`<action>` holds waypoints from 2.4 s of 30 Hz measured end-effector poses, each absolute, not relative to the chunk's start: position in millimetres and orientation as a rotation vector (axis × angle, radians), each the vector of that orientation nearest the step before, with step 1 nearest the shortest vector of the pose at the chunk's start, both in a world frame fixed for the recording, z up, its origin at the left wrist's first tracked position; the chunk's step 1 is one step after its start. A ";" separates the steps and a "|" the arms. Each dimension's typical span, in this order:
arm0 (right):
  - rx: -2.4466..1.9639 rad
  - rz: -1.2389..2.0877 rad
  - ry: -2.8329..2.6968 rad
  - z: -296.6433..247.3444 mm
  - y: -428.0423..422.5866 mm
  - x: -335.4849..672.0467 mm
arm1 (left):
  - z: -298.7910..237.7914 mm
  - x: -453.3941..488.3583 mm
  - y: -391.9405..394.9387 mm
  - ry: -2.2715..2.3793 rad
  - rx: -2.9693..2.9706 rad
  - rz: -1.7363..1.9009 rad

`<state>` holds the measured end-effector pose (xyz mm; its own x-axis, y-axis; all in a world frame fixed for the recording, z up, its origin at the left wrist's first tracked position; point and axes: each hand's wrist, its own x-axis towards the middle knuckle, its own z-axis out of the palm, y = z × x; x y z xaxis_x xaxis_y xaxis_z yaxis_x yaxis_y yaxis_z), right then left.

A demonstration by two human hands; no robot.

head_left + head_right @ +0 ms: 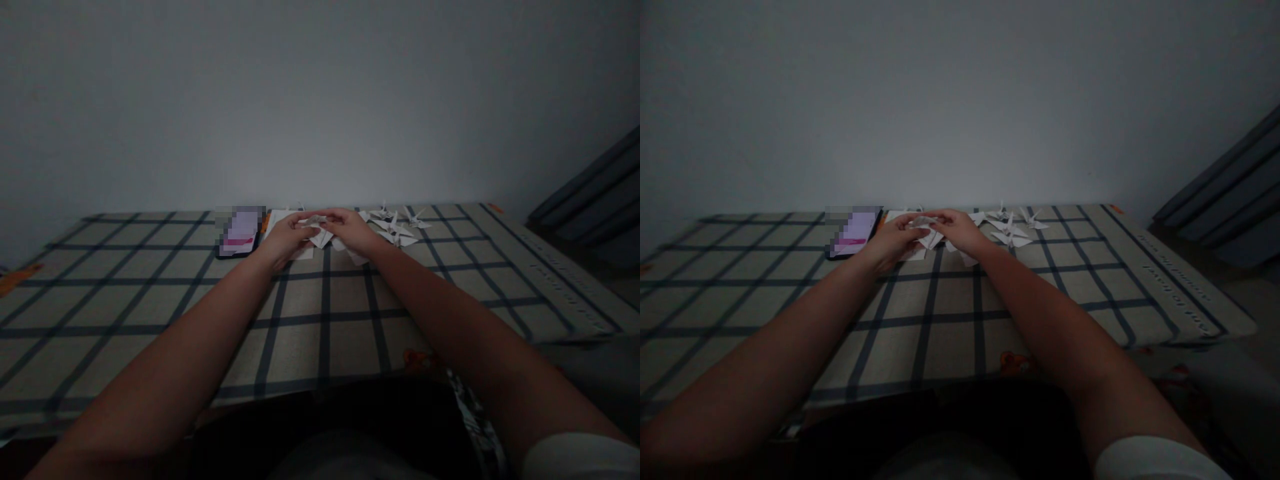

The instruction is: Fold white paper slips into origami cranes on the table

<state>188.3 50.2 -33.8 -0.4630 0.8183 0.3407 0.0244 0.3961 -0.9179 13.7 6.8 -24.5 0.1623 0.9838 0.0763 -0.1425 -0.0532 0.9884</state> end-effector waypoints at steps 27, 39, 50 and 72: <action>-0.748 1.209 -1.744 -30.4 41.9 187.4 | -24.7 11.3 6.6 1.094 1.339 1.234; -0.767 1.287 -1.702 -28.4 41.0 188.0 | -15.1 14.2 1.0 1.108 1.314 1.319; -0.763 1.378 -1.697 -28.0 38.2 184.7 | -17.4 13.5 5.1 1.155 1.321 1.372; -0.839 1.071 -1.848 -24.9 35.3 188.5 | -14.3 13.6 4.8 1.168 1.095 1.315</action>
